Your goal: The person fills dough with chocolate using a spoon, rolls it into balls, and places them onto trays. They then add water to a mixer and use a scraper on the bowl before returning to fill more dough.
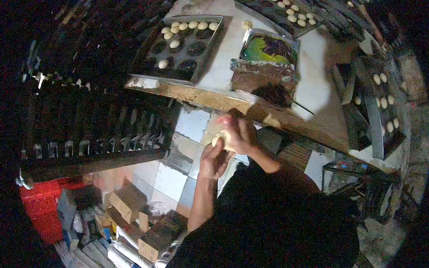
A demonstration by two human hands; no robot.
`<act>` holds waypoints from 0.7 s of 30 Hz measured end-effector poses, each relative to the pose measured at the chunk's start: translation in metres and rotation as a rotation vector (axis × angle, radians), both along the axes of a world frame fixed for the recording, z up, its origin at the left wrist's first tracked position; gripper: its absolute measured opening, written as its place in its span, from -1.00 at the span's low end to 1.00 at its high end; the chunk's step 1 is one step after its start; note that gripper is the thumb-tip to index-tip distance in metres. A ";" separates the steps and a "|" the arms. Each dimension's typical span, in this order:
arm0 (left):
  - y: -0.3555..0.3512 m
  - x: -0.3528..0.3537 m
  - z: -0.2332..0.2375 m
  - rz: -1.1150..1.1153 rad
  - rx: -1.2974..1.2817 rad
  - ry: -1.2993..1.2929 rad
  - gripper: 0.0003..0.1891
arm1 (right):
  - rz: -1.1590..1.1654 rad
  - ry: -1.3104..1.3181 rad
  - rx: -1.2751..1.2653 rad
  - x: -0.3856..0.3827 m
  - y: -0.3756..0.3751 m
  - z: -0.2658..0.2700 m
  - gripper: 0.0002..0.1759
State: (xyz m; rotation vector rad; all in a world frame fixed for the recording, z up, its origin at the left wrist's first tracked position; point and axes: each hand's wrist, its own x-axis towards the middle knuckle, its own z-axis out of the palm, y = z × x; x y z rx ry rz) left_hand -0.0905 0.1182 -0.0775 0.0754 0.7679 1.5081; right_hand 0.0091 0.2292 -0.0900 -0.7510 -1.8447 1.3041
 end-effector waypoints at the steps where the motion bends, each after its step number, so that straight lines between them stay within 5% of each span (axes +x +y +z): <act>1: -0.004 0.006 0.002 -0.037 0.070 -0.170 -0.67 | 0.073 0.103 -0.054 0.017 -0.003 0.021 -0.43; 2: -0.008 0.011 0.002 -0.076 0.083 -0.259 -0.65 | 0.045 -0.061 -0.021 0.039 0.004 0.017 -0.38; 3: -0.013 0.015 0.001 -0.117 0.093 -0.347 -0.63 | -0.045 -0.287 -0.029 0.062 0.025 0.008 -0.60; 4: -0.015 0.019 0.001 -0.131 0.096 -0.299 -0.63 | -0.207 -0.205 0.021 0.091 0.054 -0.033 -0.85; 6: -0.013 0.023 0.003 -0.170 0.103 -0.199 -0.62 | -0.563 -0.639 0.313 0.148 0.097 -0.038 -0.63; 7: -0.011 0.023 0.003 -0.161 0.076 -0.169 -0.63 | -0.491 -0.850 0.446 0.195 0.126 -0.085 -0.61; 9: 0.000 0.016 -0.002 -0.134 0.034 -0.097 -0.64 | -0.388 -1.202 0.379 0.201 0.133 -0.067 -0.68; 11: 0.009 0.006 -0.018 -0.038 -0.029 -0.055 -0.68 | -0.311 -1.159 0.226 0.204 0.138 -0.062 -0.69; 13: 0.024 -0.002 -0.006 -0.009 0.001 0.117 -0.42 | -0.210 -1.075 0.231 0.219 0.145 -0.080 -0.64; 16: 0.045 -0.016 0.003 0.082 0.071 0.173 -0.40 | -0.109 -0.915 0.436 0.236 0.150 -0.117 -0.51; 21: 0.088 -0.014 0.010 0.150 0.030 0.297 -0.42 | -0.171 -0.852 0.726 0.216 0.153 -0.097 -0.46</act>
